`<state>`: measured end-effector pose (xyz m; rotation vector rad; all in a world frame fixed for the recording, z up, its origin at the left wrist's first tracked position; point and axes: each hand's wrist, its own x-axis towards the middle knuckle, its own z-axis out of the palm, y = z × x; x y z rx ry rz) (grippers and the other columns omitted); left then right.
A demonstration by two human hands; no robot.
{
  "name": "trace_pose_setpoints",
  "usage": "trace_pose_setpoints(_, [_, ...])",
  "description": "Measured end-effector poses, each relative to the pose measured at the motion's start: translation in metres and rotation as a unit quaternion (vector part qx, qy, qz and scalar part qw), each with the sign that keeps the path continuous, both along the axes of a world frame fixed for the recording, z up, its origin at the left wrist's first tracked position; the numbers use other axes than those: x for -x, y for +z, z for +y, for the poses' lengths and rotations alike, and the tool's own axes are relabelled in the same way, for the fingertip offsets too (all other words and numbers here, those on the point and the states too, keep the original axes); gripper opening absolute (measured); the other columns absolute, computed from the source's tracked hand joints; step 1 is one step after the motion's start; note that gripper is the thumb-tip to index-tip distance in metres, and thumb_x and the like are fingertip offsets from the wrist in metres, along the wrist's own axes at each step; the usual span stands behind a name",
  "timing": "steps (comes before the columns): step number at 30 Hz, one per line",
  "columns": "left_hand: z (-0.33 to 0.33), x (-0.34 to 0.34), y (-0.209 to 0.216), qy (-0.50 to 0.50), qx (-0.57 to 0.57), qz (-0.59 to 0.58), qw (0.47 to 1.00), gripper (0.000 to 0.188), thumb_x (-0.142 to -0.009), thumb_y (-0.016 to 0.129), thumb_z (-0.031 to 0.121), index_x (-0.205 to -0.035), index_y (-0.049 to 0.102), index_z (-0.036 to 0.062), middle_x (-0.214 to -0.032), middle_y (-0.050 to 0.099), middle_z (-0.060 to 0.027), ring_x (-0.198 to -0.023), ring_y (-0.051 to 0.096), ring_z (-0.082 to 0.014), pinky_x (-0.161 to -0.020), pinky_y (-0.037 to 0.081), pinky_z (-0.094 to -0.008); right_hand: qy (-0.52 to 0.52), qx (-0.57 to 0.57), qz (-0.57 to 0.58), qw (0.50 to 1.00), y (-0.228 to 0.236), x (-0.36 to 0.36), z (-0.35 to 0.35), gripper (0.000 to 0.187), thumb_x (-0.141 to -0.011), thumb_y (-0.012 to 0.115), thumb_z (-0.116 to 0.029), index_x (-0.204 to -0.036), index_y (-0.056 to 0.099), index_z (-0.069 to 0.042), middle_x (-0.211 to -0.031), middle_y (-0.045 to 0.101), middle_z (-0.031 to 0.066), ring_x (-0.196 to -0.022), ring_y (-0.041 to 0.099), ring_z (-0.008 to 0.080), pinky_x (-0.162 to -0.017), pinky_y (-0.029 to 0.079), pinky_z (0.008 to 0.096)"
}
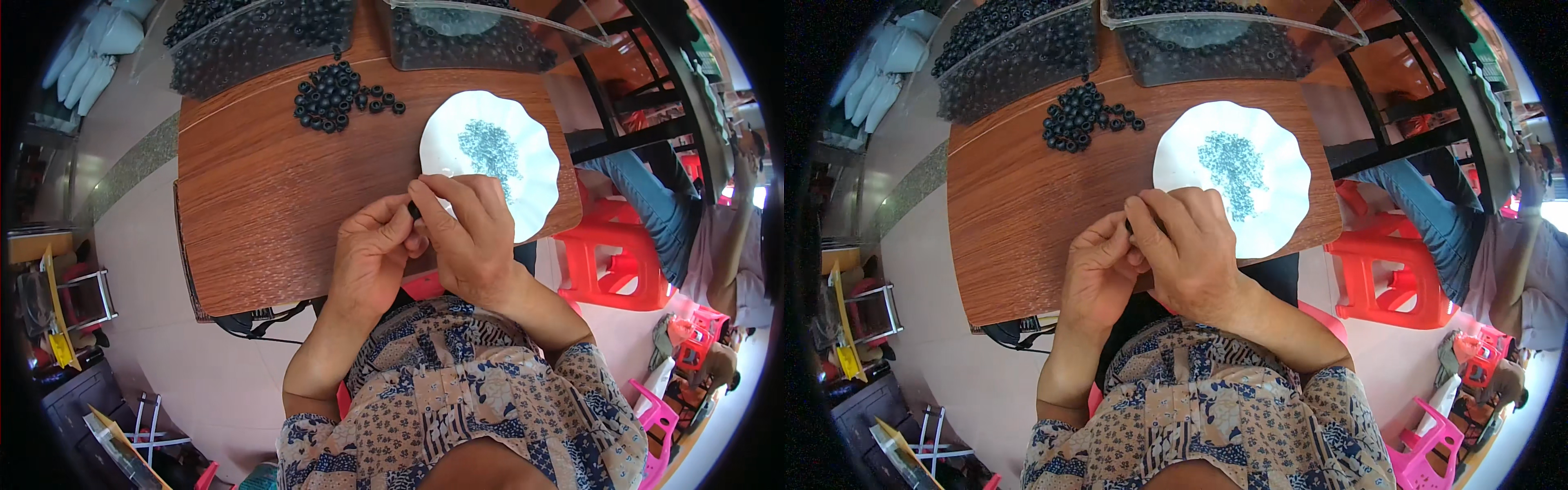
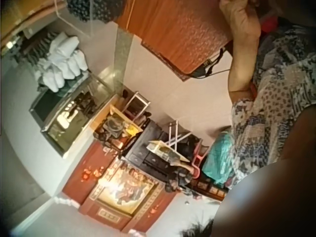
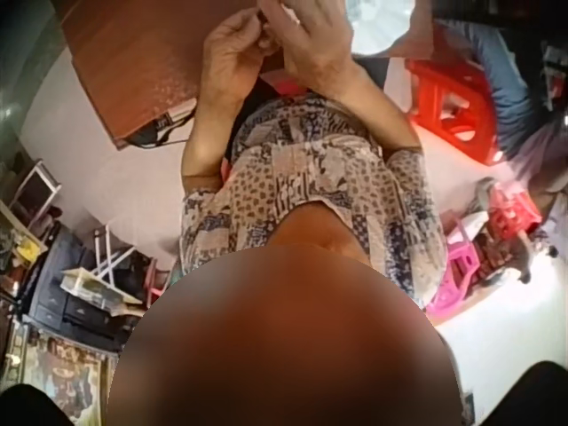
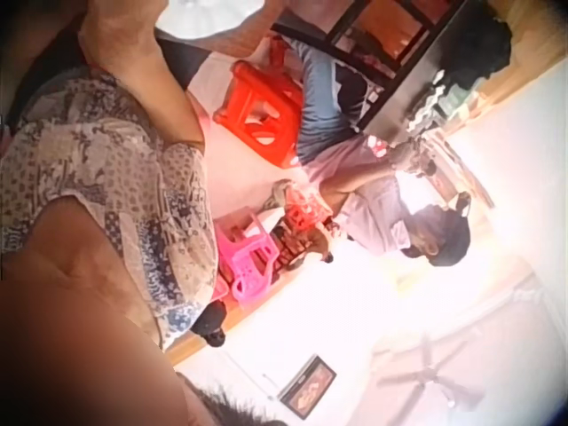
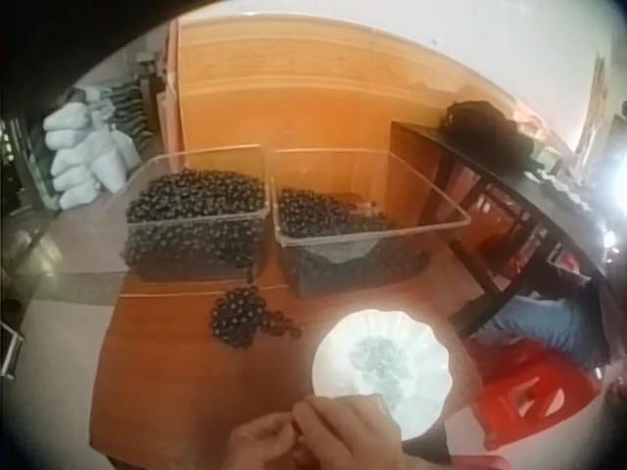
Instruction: The person is inspecting and sorting small beads at a manual workstation.
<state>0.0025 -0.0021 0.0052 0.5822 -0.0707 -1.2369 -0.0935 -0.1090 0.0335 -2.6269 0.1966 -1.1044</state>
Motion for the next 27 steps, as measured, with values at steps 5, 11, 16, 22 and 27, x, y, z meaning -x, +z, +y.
trace_pose_setpoints(5, [0.002, -0.001, 0.005, 0.021, -0.023, -0.017, 0.999, 0.023, -0.091, 0.058, 0.015, -0.104, 0.061, -0.0039, -0.082, 0.06, -0.0041, -0.071, 0.051, -0.0111, -0.066, 0.041, -0.0246, 0.028, -0.081, 0.013, 0.996, 0.005, 0.001, -0.001, 0.036, -0.067, 0.066, -0.001, -0.103, 0.063, 0.002, -0.097, 0.062, 0.0136, -0.08, 0.056, 0.0272, -0.068, 0.044, 0.0347])
trace_pose_setpoints(11, [0.002, -0.002, -0.002, 0.02, -0.011, -0.075, 0.997, 0.024, -0.091, 0.06, 0.015, -0.105, 0.06, -0.0041, -0.083, 0.06, -0.0038, -0.072, 0.051, -0.0108, -0.067, 0.041, -0.0242, 0.063, -0.206, -0.008, 0.976, 0.007, 0.001, -0.003, 0.032, -0.068, 0.068, 0.004, -0.1, 0.064, 0.0, -0.099, 0.064, 0.0134, -0.084, 0.059, 0.0249, -0.071, 0.046, 0.0313])
trace_pose_setpoints(16, [-0.001, 0.003, -0.001, 0.004, -0.015, -0.033, 0.999, 0.026, -0.091, 0.058, 0.018, -0.107, 0.059, -0.0027, -0.091, 0.061, -0.0049, -0.079, 0.054, -0.012, -0.073, 0.043, -0.0258, 0.039, -0.244, -0.029, 0.968, 0.005, 0.003, 0.001, 0.032, -0.065, 0.069, 0.008, -0.095, 0.065, 0.0, -0.101, 0.064, 0.013, -0.085, 0.059, 0.0237, -0.07, 0.048, 0.0311])
trace_pose_setpoints(22, [0.007, 0.007, 0.004, -0.004, -0.016, -0.045, 0.999, 0.025, -0.095, 0.051, 0.017, -0.11, 0.056, -0.0016, -0.102, 0.06, -0.0082, -0.089, 0.058, -0.0152, -0.079, 0.045, -0.0281, 0.014, -0.161, -0.075, 0.984, -0.016, 0.005, 0.012, 0.037, -0.059, 0.069, 0.006, -0.096, 0.065, 0.001, -0.102, 0.062, 0.014, -0.084, 0.059, 0.0265, -0.068, 0.049, 0.034])
trace_pose_setpoints(27, [0.009, 0.004, 0.004, -0.011, -0.027, -0.048, 0.998, 0.027, -0.096, 0.049, 0.022, -0.108, 0.055, -0.002, -0.103, 0.06, -0.0079, -0.095, 0.056, -0.0158, -0.086, 0.044, -0.0303, -0.004, -0.005, -0.036, 0.999, -0.022, 0.012, 0.02, 0.055, -0.06, 0.06, -0.007, -0.113, 0.06, 0.006, -0.107, 0.06, 0.0196, -0.081, 0.057, 0.0268, -0.065, 0.043, 0.0316])
